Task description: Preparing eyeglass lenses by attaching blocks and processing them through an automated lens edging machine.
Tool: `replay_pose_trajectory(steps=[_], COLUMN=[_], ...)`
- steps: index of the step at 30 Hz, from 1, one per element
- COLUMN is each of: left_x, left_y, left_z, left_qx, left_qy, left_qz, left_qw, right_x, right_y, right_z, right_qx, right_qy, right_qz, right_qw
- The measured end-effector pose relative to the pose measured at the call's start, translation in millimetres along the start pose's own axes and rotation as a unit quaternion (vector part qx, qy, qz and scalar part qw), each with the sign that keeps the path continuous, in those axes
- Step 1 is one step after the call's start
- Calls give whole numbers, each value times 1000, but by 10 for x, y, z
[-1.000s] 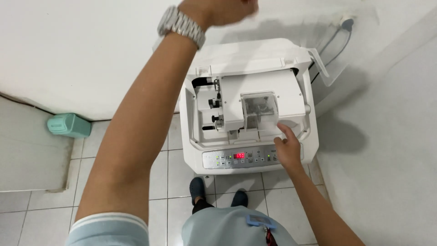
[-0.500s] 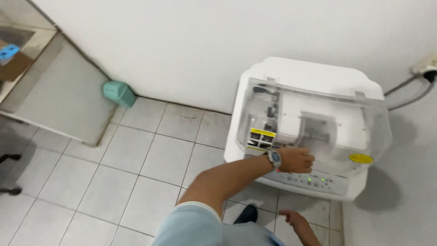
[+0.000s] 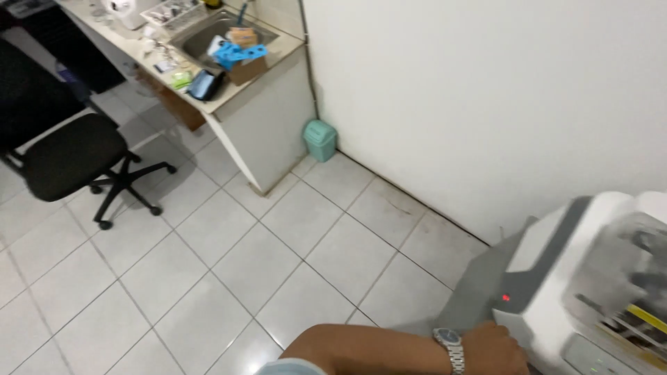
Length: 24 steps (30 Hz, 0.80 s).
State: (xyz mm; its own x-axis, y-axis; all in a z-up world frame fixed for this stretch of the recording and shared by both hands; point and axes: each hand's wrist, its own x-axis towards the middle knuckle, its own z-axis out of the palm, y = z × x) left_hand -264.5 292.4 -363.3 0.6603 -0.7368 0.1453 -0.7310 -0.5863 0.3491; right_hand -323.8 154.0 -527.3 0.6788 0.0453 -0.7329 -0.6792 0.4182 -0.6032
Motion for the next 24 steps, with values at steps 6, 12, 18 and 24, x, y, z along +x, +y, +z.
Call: replay_pose_trajectory(steps=[6, 12, 18, 24], left_x=[-1852, -2893, -3879, -4943], left_y=[-1106, -2153, -3488, -5228], left_z=[-1707, -2591, -3268, -3985], left_qx=[-421, -453, -403, -410], left_qy=[51, 130, 175, 110], left_qz=[-355, -438, -495, -519], left_qw=[833, 765, 750, 742], right_x=[110, 10, 715, 1477], right_y=[-287, 44, 493, 601], right_z=[3277, 5302, 7077, 9127], right_qx=[179, 49, -12, -61], right_qy=[11, -14, -82, -121], right_qz=[13, 7, 23, 4], right_qw=[984, 999, 996, 991])
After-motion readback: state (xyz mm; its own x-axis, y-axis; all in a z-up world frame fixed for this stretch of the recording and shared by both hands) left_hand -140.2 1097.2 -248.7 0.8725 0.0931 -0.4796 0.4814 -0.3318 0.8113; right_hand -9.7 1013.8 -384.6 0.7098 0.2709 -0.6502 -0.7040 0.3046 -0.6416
